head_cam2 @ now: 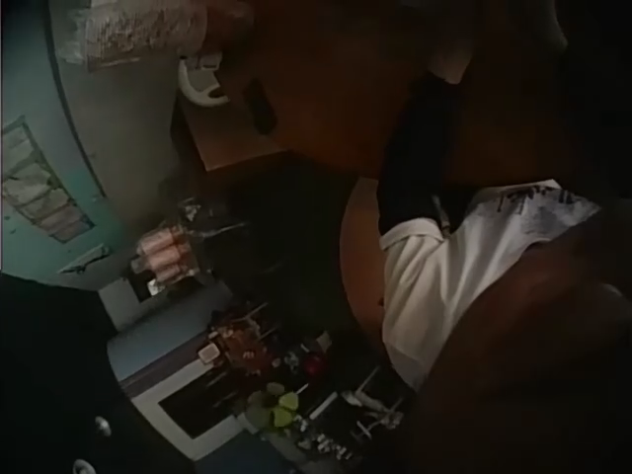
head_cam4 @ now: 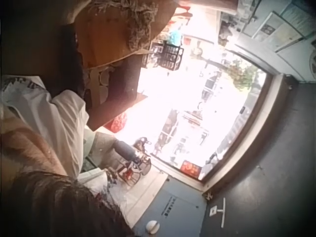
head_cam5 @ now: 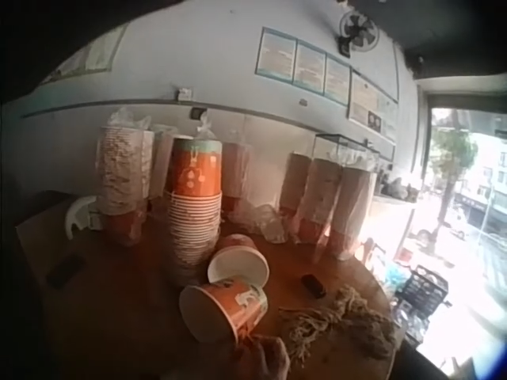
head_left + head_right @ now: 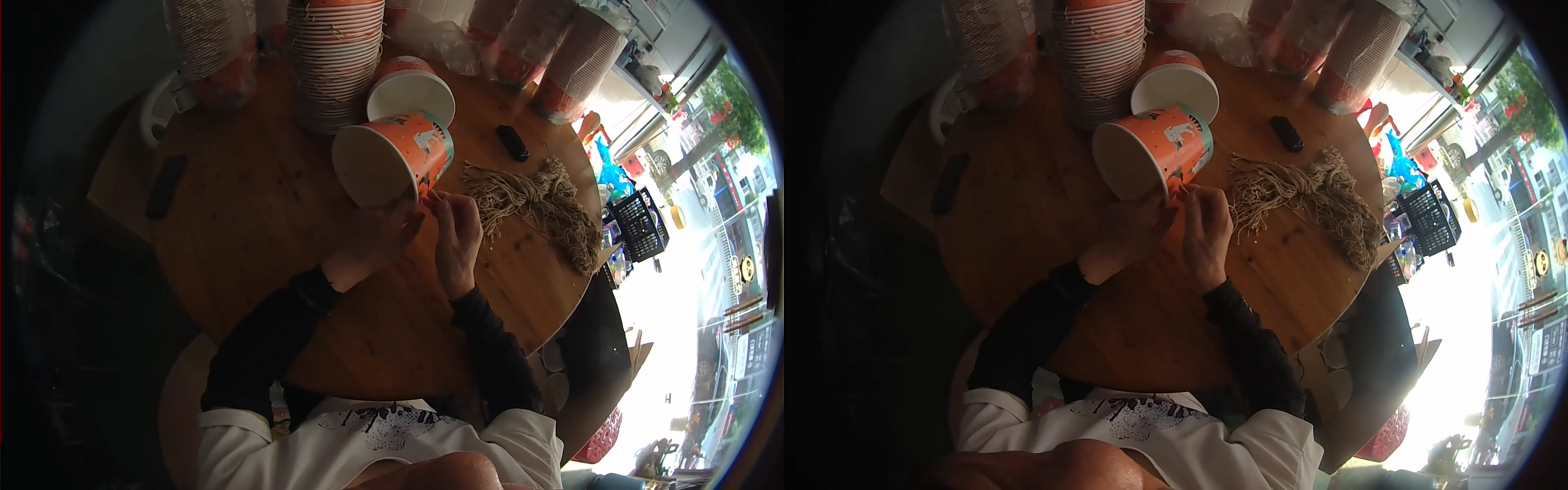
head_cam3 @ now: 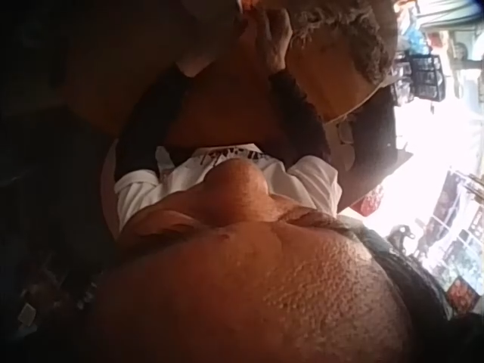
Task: The person is tying thin strings to paper buckets by threading them through pre-drilled holes.
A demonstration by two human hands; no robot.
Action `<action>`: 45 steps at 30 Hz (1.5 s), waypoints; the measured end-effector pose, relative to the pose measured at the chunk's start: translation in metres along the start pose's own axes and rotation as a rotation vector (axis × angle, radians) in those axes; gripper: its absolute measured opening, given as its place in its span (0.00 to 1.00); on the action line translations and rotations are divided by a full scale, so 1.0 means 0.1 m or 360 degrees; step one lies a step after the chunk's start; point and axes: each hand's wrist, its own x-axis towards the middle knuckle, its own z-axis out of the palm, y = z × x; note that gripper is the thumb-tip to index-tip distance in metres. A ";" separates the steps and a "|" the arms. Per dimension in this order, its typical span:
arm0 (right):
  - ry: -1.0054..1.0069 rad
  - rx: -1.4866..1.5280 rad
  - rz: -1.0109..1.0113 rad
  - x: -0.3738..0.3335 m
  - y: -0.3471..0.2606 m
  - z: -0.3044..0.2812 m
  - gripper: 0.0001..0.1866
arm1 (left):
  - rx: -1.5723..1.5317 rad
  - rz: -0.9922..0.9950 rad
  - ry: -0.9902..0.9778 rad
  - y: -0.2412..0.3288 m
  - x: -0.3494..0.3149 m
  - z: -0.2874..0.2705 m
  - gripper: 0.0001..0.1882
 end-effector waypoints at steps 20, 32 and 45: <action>-0.0122 -0.0389 0.0164 -0.04 -0.19 -0.19 0.05 | 0.0278 0.0259 -0.0073 0.05 -0.13 0.03 0.21; -0.0122 -0.0427 0.0173 -0.02 -0.17 -0.21 0.05 | 0.0219 0.0267 -0.0103 0.07 -0.13 -0.01 0.13; -0.0157 -0.0470 0.0115 0.00 -0.16 -0.22 0.04 | 0.0240 0.0228 -0.0170 0.13 -0.13 -0.05 0.13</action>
